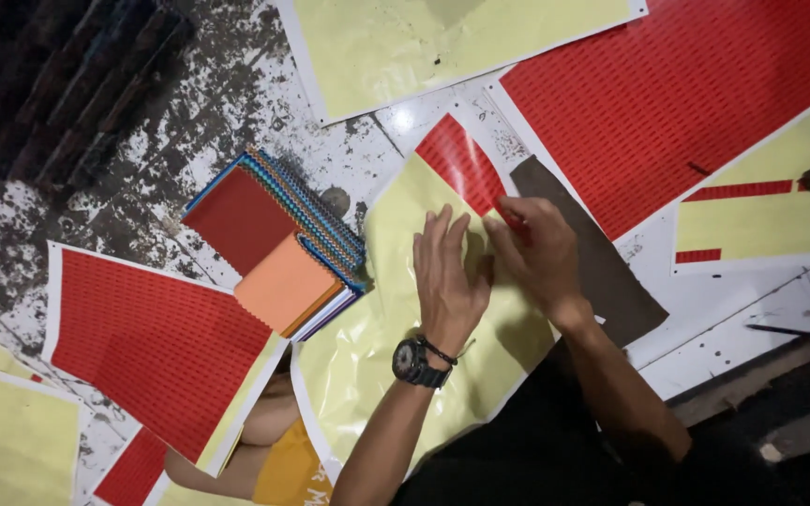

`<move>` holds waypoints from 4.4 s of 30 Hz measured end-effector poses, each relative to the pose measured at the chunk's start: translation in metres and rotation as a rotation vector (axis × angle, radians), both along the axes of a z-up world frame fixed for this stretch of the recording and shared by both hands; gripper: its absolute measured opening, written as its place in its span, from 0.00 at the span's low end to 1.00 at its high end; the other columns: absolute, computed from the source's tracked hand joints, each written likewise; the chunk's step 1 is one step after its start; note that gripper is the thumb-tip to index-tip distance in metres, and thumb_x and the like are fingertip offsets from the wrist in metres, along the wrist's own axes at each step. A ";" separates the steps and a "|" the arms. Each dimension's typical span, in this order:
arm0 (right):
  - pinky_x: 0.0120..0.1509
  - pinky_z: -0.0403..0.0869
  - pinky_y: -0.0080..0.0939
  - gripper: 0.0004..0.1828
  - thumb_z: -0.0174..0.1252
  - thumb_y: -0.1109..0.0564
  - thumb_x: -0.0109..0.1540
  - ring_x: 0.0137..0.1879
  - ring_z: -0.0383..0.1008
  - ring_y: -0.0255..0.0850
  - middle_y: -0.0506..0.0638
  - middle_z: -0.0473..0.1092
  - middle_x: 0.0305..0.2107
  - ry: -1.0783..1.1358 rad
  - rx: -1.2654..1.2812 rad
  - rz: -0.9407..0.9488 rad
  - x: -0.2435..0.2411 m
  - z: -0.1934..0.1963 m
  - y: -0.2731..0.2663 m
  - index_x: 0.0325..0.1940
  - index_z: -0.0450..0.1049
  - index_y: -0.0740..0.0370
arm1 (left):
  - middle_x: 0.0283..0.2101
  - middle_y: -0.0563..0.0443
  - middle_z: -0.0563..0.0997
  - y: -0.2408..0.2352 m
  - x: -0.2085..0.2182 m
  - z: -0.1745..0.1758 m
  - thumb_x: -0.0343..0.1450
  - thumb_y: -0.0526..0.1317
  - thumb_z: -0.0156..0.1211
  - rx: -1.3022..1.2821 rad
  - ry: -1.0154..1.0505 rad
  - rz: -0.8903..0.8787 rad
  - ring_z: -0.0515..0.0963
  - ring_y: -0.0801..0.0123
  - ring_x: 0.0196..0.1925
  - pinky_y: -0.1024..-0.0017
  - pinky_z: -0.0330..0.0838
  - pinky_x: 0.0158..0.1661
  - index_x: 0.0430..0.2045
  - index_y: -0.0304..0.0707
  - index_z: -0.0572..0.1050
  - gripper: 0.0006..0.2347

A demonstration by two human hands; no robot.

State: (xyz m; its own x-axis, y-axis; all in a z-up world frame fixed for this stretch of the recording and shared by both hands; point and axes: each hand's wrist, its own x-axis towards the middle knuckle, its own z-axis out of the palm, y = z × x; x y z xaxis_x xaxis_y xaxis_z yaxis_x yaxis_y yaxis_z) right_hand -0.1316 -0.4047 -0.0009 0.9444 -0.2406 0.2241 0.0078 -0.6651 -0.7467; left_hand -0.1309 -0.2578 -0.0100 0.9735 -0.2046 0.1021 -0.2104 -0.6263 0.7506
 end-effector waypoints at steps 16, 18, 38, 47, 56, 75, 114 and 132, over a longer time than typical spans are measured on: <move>0.27 0.71 0.38 0.08 0.77 0.54 0.57 0.26 0.73 0.41 0.44 0.72 0.22 0.005 0.214 -0.168 0.013 -0.012 0.011 0.32 0.82 0.52 | 0.44 0.60 0.73 -0.007 0.024 0.013 0.65 0.33 0.66 -0.350 0.210 0.203 0.73 0.72 0.36 0.73 0.69 0.41 0.43 0.49 0.77 0.14; 0.35 0.74 0.36 0.10 0.76 0.57 0.59 0.32 0.72 0.38 0.51 0.73 0.37 0.130 0.523 -0.138 0.010 -0.005 0.012 0.38 0.80 0.59 | 0.50 0.54 0.70 -0.005 0.024 0.024 0.67 0.35 0.66 -0.481 0.347 0.228 0.70 0.73 0.41 0.74 0.64 0.44 0.44 0.43 0.77 0.12; 0.30 0.76 0.38 0.10 0.73 0.58 0.63 0.31 0.77 0.44 0.51 0.72 0.33 0.001 0.076 -0.010 0.008 -0.010 0.006 0.44 0.81 0.64 | 0.42 0.51 0.77 0.004 0.028 0.022 0.71 0.30 0.59 -0.650 0.485 0.321 0.77 0.77 0.38 0.80 0.70 0.40 0.42 0.39 0.76 0.08; 0.51 0.76 0.43 0.04 0.67 0.63 0.62 0.49 0.74 0.42 0.55 0.68 0.46 0.156 0.588 -0.002 0.005 0.002 0.009 0.40 0.80 0.64 | 0.51 0.54 0.75 0.000 0.028 0.019 0.70 0.39 0.67 -0.563 0.484 0.243 0.78 0.74 0.43 0.76 0.65 0.47 0.38 0.42 0.80 0.06; 0.28 0.75 0.43 0.12 0.74 0.57 0.62 0.32 0.75 0.49 0.48 0.69 0.29 -0.076 -0.082 -0.041 0.018 -0.027 0.010 0.45 0.79 0.61 | 0.47 0.55 0.79 -0.001 0.032 0.020 0.71 0.38 0.66 -0.636 0.451 0.328 0.81 0.77 0.38 0.80 0.68 0.43 0.39 0.44 0.81 0.05; 0.35 0.73 0.47 0.16 0.72 0.51 0.64 0.35 0.74 0.52 0.50 0.68 0.32 0.023 0.015 -0.021 0.028 -0.009 0.012 0.47 0.77 0.63 | 0.38 0.57 0.85 -0.004 0.036 0.027 0.71 0.35 0.65 -0.812 0.545 0.335 0.75 0.89 0.38 0.84 0.57 0.43 0.61 0.45 0.68 0.22; 0.60 0.72 0.47 0.09 0.63 0.65 0.58 0.53 0.72 0.47 0.57 0.67 0.51 0.141 0.588 0.071 0.025 0.014 0.017 0.40 0.81 0.57 | 0.69 0.39 0.58 -0.001 0.049 0.015 0.64 0.26 0.69 -1.124 0.282 0.256 0.76 0.62 0.57 0.73 0.82 0.51 0.64 0.33 0.62 0.32; 0.38 0.73 0.46 0.10 0.77 0.60 0.55 0.32 0.72 0.49 0.47 0.68 0.25 -0.085 -0.155 -0.110 0.049 -0.036 0.026 0.33 0.79 0.53 | 0.65 0.37 0.58 0.009 0.051 0.004 0.67 0.29 0.67 -0.921 0.144 0.402 0.75 0.62 0.54 0.71 0.85 0.48 0.59 0.30 0.62 0.26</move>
